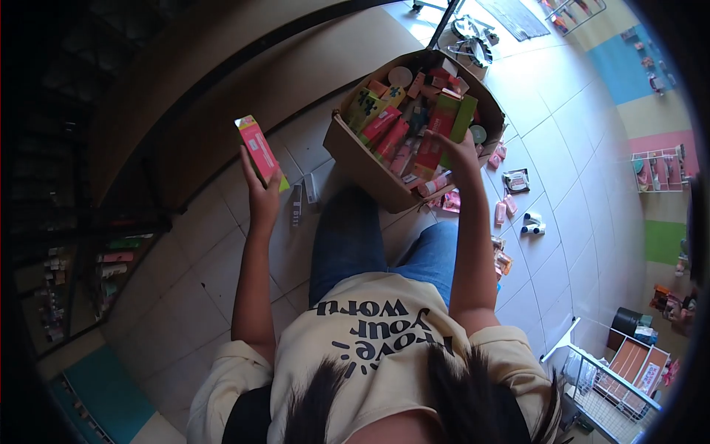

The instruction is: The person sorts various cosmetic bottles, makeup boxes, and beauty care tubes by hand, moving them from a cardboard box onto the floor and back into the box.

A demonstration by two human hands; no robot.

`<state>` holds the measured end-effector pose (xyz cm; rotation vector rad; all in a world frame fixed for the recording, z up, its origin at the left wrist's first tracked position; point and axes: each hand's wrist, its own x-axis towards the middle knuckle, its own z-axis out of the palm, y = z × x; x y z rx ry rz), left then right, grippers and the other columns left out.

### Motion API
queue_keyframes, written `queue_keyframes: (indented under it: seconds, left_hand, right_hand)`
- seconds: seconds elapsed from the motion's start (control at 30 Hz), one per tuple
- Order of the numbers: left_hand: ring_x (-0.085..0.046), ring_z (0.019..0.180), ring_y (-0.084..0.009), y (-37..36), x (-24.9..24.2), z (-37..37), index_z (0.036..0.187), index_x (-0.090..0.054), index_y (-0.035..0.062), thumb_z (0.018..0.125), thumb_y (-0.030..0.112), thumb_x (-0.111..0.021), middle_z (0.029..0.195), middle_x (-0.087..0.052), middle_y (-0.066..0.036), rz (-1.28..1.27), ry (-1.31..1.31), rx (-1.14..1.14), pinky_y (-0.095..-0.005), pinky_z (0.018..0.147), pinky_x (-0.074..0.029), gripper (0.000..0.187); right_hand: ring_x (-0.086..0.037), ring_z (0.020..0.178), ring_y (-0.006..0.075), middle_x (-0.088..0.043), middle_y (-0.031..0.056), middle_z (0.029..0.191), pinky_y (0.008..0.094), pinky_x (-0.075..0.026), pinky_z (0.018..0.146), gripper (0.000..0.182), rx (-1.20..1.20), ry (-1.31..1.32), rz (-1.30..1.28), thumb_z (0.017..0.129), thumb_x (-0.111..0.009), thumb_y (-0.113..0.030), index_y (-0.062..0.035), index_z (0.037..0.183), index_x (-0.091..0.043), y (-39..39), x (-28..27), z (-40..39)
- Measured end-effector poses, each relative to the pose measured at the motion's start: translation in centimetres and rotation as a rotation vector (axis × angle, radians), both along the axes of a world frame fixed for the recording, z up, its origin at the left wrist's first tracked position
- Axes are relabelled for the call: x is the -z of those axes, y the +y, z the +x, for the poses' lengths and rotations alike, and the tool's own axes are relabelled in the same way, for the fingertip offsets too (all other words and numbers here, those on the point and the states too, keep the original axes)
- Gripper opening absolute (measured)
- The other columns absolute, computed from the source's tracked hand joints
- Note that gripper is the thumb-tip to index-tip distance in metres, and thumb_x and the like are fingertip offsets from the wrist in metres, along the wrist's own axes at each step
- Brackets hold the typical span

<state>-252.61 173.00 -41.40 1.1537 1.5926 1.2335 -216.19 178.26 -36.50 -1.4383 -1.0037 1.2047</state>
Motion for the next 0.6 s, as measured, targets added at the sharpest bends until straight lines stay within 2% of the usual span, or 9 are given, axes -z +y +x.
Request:
queue_keyframes:
  seconds: [0.07,0.13,0.2,0.27,0.37,0.4,0.47,0.5,0.6]
  left_hand:
    - [-0.053,0.117,-0.0212,-0.9,0.0,1.6,0.152,-0.003,0.0155,0.092,0.01,-0.059,0.141,-0.039,-0.017,0.056,-0.096,0.15,-0.0352,0.095,-0.048,0.083]
    - [-0.049,0.121,-0.0218,-2.0,-0.4,3.7,0.152,0.0,0.0157,0.091,0.015,-0.062,0.146,-0.033,-0.016,0.039,-0.229,0.258,-0.0362,0.098,-0.045,0.087]
    - [-0.047,0.124,-0.0233,-2.9,-1.5,5.7,0.152,0.0,0.0154,0.09,0.022,-0.066,0.148,-0.031,-0.015,-0.045,-0.402,0.321,-0.0376,0.102,-0.042,0.091]
    - [-0.045,0.126,-0.0241,-3.5,-0.6,5.6,0.152,0.0,0.015,0.086,0.03,-0.07,0.146,-0.034,-0.014,-0.007,-0.411,0.364,-0.0386,0.105,-0.038,0.097]
    - [-0.043,0.128,-0.0255,-3.6,0.8,3.7,0.152,0.0,0.0148,0.081,0.036,-0.075,0.142,-0.039,-0.014,-0.058,-0.412,0.442,-0.0396,0.106,-0.037,0.106]
    - [-0.043,0.129,-0.026,-3.8,1.4,2.4,0.152,0.0,0.0147,0.079,0.038,-0.076,0.14,-0.041,-0.014,-0.102,-0.41,0.47,-0.0399,0.107,-0.037,0.108]
    - [-0.045,0.127,-0.0258,-5.4,4.0,0.2,0.151,-0.009,0.015,0.078,0.042,-0.075,0.137,-0.043,-0.012,-0.22,-0.499,0.411,-0.0405,0.105,-0.04,0.102]
    - [-0.047,0.126,-0.0257,-6.4,4.9,-0.8,0.15,-0.013,0.0149,0.078,0.043,-0.074,0.137,-0.044,-0.011,-0.271,-0.531,0.363,-0.0405,0.104,-0.041,0.098]
    - [-0.053,0.118,-0.0236,-7.8,6.8,-3.1,0.145,-0.024,0.0137,0.08,0.048,-0.07,0.132,-0.048,-0.009,-0.367,-0.557,0.27,-0.0393,0.097,-0.046,0.087]
  right_hand:
    - [-0.066,0.087,0.0169,-0.063,0.0069,0.1,0.0308,-0.055,0.077,0.052,0.094,-0.098,0.013,0.077,-0.075,-0.012,-0.0036,0.121,-0.047,-2.1,-2.7,-3.4]
    - [-0.066,0.087,0.0168,-0.063,0.0084,0.102,0.0298,-0.055,0.077,0.058,-0.023,0.105,0.137,0.078,-0.074,-0.009,-0.0031,0.126,-0.042,-3.1,1.7,-5.5]
    - [-0.058,0.109,0.0213,-0.054,0.0119,0.122,0.0329,-0.051,0.089,0.079,-0.234,0.18,0.013,0.071,-0.079,-0.012,-0.0054,0.137,-0.036,-5.5,-1.1,-9.7]
    - [-0.053,0.116,0.0205,-0.053,0.0119,0.124,0.0316,-0.044,0.097,0.08,-0.332,0.167,0.086,0.075,-0.075,-0.013,-0.0069,0.141,-0.031,-6.4,3.8,-13.4]
    - [-0.048,0.122,0.0199,-0.05,0.0132,0.129,0.0312,-0.04,0.101,0.075,-0.437,-0.152,0.24,0.078,-0.069,-0.013,-0.0066,0.141,-0.029,-8.0,5.8,-16.4]
    - [-0.048,0.122,0.0203,-0.049,0.0139,0.13,0.0314,-0.04,0.1,0.076,-0.547,0.03,0.04,0.079,-0.068,-0.013,-0.0056,0.142,-0.027,-7.9,5.6,-16.8]
    - [-0.049,0.121,0.0211,-0.048,0.0155,0.131,0.0318,-0.041,0.1,0.077,-0.747,0.402,-0.377,0.081,-0.066,-0.013,-0.0036,0.144,-0.023,-7.6,2.9,-17.5]
    - [-0.05,0.12,0.0222,-0.048,0.0184,0.13,0.0325,-0.043,0.097,0.079,-0.788,0.514,-0.324,0.085,-0.063,-0.015,-0.0028,0.148,-0.016,-7.6,5.5,-18.5]
    - [-0.052,0.119,0.0238,-0.049,0.0197,0.13,0.0336,-0.044,0.096,0.08,-0.725,0.39,-0.304,0.088,-0.061,-0.019,-0.0018,0.149,-0.013,-8.8,10.2,-22.9]
